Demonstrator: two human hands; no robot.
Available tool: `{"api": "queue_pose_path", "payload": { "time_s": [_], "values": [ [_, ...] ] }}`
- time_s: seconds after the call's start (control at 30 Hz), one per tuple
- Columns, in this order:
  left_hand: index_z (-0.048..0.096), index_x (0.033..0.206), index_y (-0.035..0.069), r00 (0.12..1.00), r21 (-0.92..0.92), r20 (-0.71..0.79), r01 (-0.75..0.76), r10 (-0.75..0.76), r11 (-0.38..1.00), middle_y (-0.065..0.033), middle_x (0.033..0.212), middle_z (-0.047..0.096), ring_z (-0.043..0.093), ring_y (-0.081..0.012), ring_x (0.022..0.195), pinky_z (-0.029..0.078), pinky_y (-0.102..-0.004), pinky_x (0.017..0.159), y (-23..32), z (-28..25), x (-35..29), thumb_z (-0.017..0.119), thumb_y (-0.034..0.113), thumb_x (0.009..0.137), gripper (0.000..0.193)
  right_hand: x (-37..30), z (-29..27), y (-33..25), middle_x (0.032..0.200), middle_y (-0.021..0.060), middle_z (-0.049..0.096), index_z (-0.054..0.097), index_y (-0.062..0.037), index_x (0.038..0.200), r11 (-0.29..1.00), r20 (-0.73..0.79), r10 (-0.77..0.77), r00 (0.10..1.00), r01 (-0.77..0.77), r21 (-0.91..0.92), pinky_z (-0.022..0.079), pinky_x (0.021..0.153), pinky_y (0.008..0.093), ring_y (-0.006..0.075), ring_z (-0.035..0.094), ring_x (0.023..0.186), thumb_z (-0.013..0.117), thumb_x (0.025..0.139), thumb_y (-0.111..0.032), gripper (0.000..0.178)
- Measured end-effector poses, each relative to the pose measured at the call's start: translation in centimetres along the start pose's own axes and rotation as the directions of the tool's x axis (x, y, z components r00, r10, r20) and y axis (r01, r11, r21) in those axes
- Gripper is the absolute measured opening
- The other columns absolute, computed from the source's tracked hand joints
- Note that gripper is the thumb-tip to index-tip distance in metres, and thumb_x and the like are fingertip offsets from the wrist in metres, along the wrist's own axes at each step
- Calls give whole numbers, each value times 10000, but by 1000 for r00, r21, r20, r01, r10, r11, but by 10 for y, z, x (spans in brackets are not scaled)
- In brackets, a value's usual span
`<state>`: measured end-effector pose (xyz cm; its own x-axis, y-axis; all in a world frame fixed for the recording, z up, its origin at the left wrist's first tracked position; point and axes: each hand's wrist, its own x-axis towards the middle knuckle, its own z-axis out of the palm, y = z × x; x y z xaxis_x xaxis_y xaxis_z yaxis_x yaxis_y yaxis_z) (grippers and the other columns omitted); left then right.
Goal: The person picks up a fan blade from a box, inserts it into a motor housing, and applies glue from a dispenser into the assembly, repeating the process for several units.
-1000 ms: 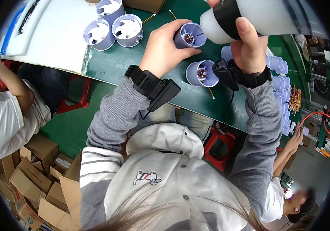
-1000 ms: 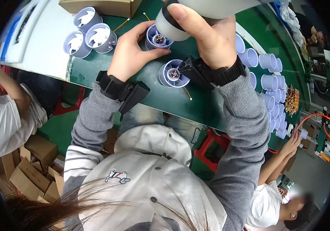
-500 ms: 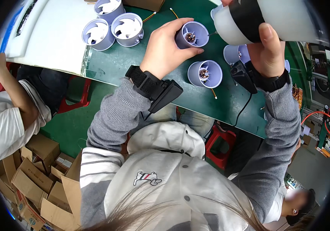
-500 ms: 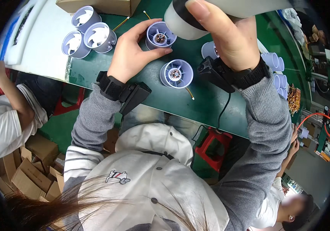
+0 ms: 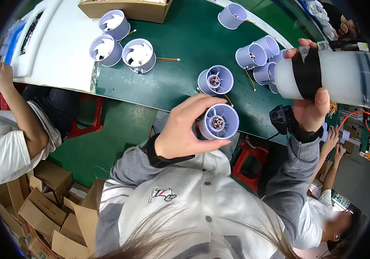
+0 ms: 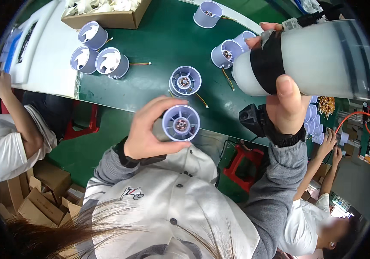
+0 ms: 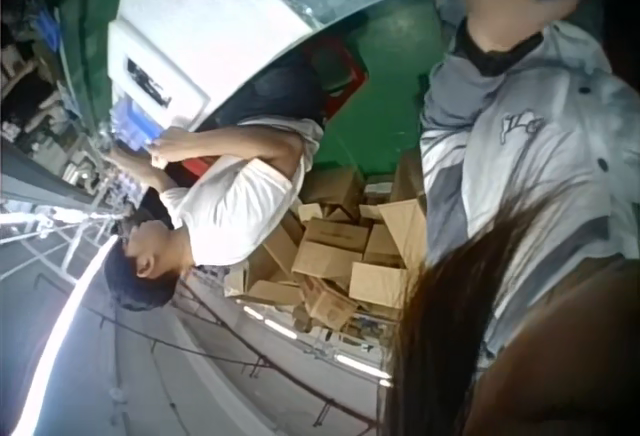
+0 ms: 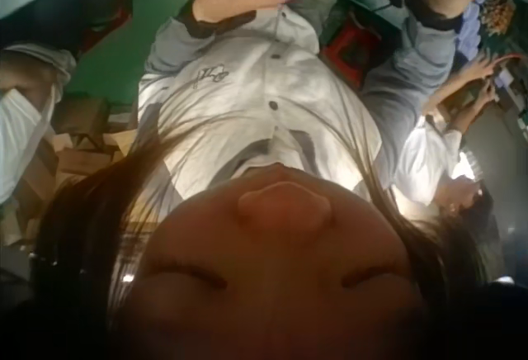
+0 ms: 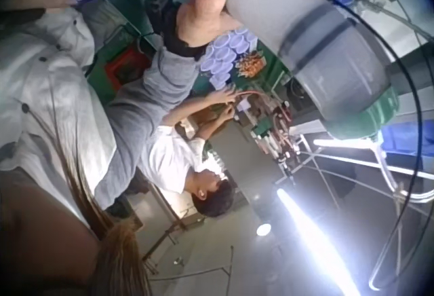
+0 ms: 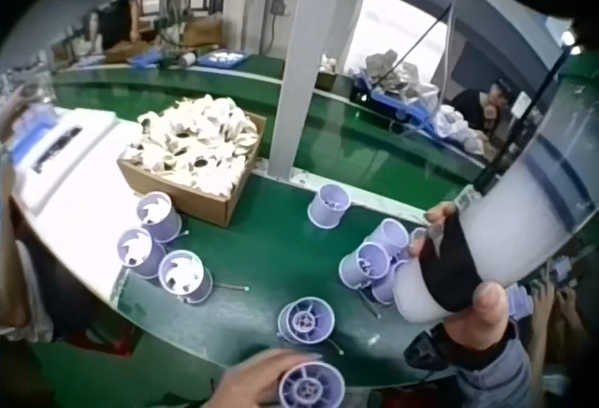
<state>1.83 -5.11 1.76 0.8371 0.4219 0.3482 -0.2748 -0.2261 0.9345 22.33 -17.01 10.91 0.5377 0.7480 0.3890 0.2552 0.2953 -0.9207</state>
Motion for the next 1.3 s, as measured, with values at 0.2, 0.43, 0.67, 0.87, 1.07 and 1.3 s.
{"api": "queue_pose_path", "payload": {
  "time_s": [0.2,0.43,0.67,0.87,1.07,1.3],
  "values": [
    [553,1145,20,999,152,-35,9,-4,988,-144,1092,591,598,-294,981,484,-339,838,-14,26,25,791,130,634,574,-28,21,-10,1223,193,476,401,51,1261,992,-7,122,992,-123,-32,488,846,372,253,565,1027,722,737,-430,781],
    [529,1181,13,991,178,-130,8,16,984,-155,1111,585,599,-306,986,491,-350,832,-9,41,34,776,87,646,594,-39,29,-6,1235,201,473,406,65,1254,996,-80,74,994,-70,50,488,841,373,257,566,1022,747,726,-394,779],
    [520,1195,14,987,204,-150,-32,63,979,-161,1119,579,607,-309,965,508,-350,805,-24,38,24,783,99,642,619,-26,38,-13,1277,222,428,397,17,1298,999,-76,17,997,-15,38,493,856,395,302,555,1037,707,742,-474,804],
    [518,1200,18,986,210,-159,-22,57,978,-164,1116,579,606,-316,971,512,-353,804,-25,37,18,786,107,638,630,-30,50,10,1260,220,445,403,26,1279,999,-50,39,998,-40,-27,498,850,396,291,570,1017,702,751,-454,774],
    [551,1182,27,983,175,-182,11,21,985,-149,1099,603,609,-307,983,498,-359,831,-24,39,19,792,116,623,616,-33,50,29,1202,221,501,424,81,1225,998,-100,-57,993,55,-22,509,811,382,267,602,959,746,736,-389,751],
    [568,1173,32,980,173,-199,28,7,985,-141,1087,615,609,-303,985,489,-357,843,-24,39,19,796,121,614,610,-34,50,32,1197,224,505,417,76,1245,999,-128,-33,991,37,28,504,829,388,269,601,963,745,735,-399,771]
  ]
}}
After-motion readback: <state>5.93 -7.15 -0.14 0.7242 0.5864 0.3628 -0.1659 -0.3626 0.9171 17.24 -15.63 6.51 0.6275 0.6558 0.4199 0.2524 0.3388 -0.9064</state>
